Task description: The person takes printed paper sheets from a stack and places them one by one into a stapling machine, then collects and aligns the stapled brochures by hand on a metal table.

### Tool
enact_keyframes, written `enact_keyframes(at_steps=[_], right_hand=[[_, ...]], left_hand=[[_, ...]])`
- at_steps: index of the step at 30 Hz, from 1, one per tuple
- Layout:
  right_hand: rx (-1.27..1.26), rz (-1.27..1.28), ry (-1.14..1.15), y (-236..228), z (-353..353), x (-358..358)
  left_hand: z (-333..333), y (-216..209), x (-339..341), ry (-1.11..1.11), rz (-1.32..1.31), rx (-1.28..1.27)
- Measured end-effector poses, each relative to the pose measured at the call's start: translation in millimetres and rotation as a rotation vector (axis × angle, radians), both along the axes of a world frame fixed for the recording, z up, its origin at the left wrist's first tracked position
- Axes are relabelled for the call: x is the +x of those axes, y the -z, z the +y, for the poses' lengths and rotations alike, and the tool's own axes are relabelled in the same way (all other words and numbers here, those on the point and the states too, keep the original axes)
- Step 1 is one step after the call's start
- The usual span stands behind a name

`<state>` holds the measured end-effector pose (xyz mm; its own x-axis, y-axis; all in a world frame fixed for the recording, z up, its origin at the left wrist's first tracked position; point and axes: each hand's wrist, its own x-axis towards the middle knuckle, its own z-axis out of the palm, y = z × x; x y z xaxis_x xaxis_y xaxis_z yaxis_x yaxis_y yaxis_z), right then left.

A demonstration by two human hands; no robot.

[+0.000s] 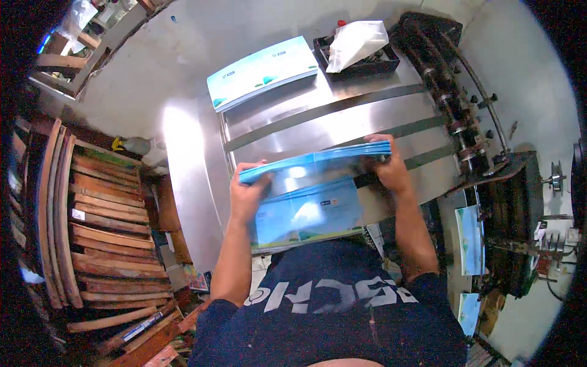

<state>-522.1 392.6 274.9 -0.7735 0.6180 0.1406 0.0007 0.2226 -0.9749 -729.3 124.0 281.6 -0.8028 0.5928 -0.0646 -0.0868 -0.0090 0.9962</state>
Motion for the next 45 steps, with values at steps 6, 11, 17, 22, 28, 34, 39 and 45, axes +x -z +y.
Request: enact_keyframes(at_steps=[6,11,17,22,28,34,39,45], right_hand=[[-0.110,0.030,0.062,35.4,-7.2,-0.5],[-0.164,0.017,0.038,59.4,0.8,-1.0],[-0.080,0.054,-0.042,29.4,-8.1,-2.9],[-0.046,0.011,-0.032,29.1,-9.2,-3.6],[-0.012,-0.103,0.094,29.4,-11.0,0.5],[-0.127,-0.199,0.069,-48.3,-42.4,19.0],[0.029,-0.481,0.020,-17.1,-95.0,50.4],[0.159,-0.525,0.068,17.7,-111.7,42.1]], left_hand=[[-2.3,2.9,-0.6,-0.015,0.166,0.030],[-1.0,4.5,-4.8,-0.013,-0.007,-0.102],[-3.3,5.5,-8.1,0.005,0.025,-0.094],[-4.6,8.2,-14.2,0.037,0.066,-0.088],[-4.6,-2.3,-16.0,-0.011,0.104,-0.169],[-35.2,-71.1,3.8,-0.064,-0.024,-0.152],[-99.7,-42.2,38.5,-0.067,-0.137,-0.364],[-112.1,-9.3,50.3,-0.158,-0.212,-0.431]])
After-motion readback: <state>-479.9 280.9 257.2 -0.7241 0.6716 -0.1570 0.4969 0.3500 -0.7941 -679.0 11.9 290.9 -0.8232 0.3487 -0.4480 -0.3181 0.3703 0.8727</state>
